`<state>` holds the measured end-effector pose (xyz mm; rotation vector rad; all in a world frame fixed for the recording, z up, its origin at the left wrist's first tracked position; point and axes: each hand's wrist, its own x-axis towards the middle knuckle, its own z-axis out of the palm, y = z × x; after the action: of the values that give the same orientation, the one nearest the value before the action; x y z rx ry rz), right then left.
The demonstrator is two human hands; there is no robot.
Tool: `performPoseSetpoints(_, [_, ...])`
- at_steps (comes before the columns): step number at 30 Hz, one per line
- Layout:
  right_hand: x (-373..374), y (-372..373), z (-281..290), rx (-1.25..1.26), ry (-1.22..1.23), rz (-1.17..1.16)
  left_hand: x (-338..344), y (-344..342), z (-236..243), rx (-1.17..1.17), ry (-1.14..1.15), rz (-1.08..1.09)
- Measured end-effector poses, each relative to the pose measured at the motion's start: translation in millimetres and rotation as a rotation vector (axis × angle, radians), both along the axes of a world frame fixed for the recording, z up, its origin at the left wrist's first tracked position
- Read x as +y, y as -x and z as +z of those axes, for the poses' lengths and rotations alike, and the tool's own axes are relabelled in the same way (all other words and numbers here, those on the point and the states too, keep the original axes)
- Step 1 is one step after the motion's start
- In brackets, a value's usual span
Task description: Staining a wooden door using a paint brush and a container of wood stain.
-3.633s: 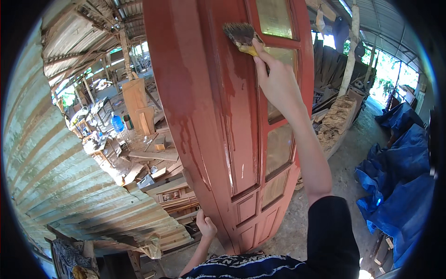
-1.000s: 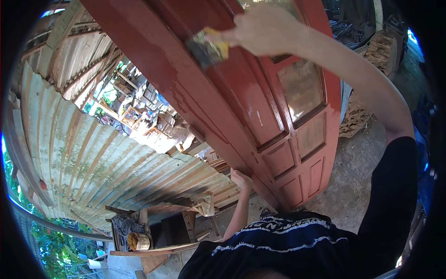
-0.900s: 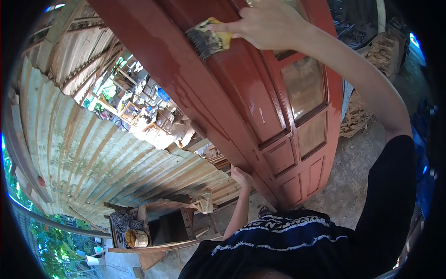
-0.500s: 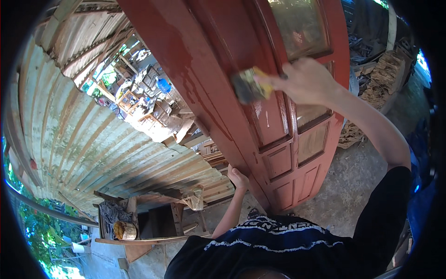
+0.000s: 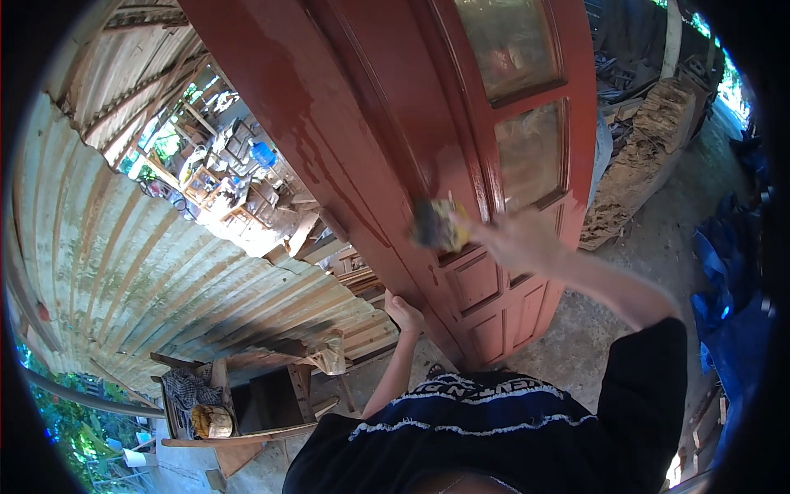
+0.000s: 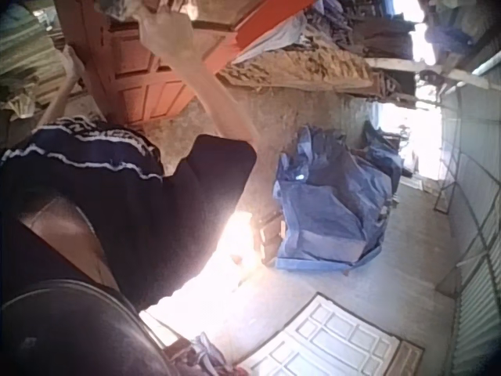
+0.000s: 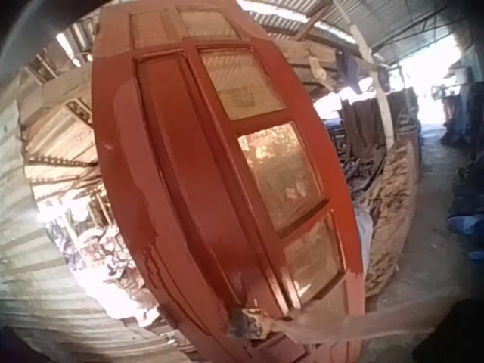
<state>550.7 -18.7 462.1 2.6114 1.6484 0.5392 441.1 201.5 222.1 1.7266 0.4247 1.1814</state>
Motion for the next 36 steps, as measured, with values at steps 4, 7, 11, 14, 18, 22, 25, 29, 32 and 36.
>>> performPoseSetpoints(4, [-11.3, 41.7, -64.7, 0.143, 0.027, -0.086, 4.8, -0.7, -12.0, 0.009, 0.005, -0.002])
performPoseSetpoints(7, [-5.9, 39.9, -48.9, 0.038, -0.188, -0.146, 2.4, -3.7, -12.9, 0.001, 0.040, -0.033])
performPoseSetpoints(11, [20.3, 25.0, 40.6, -0.019, -0.544, -0.358, 7.0, -3.0, -19.9, 0.027, 0.004, -0.020])
performPoseSetpoints(14, [33.1, 10.8, 45.5, 0.051, -0.734, -0.433, 6.1, -5.8, -21.3, 0.018, 0.037, -0.042])
performPoseSetpoints(18, [51.5, 39.9, -16.5, 0.254, -0.786, -0.538, 4.4, -5.7, -22.0, 0.021, 0.061, -0.034])
performPoseSetpoints(22, [26.2, 100.4, -96.0, 0.417, -0.565, -0.661, 11.6, -1.6, -29.8, 0.019, 0.070, -0.066])
performPoseSetpoints(25, [10.9, 106.7, -85.2, 0.530, -0.432, -0.704, 13.7, -0.5, -33.7, 0.035, 0.117, -0.167])
performPoseSetpoints(29, [12.0, 86.0, -40.3, 0.569, -0.376, -0.780, 10.0, -3.3, -24.6, 0.020, 0.119, -0.169])
performPoseSetpoints(32, [9.0, 82.0, -26.8, 0.602, -0.333, -0.765, 6.0, -7.1, -31.8, -0.062, 0.253, -0.233])
performPoseSetpoints(36, [5.9, 83.7, -10.4, 0.570, -0.303, -0.760, 28.4, -1.0, -72.3, -0.045, 0.278, -0.297])
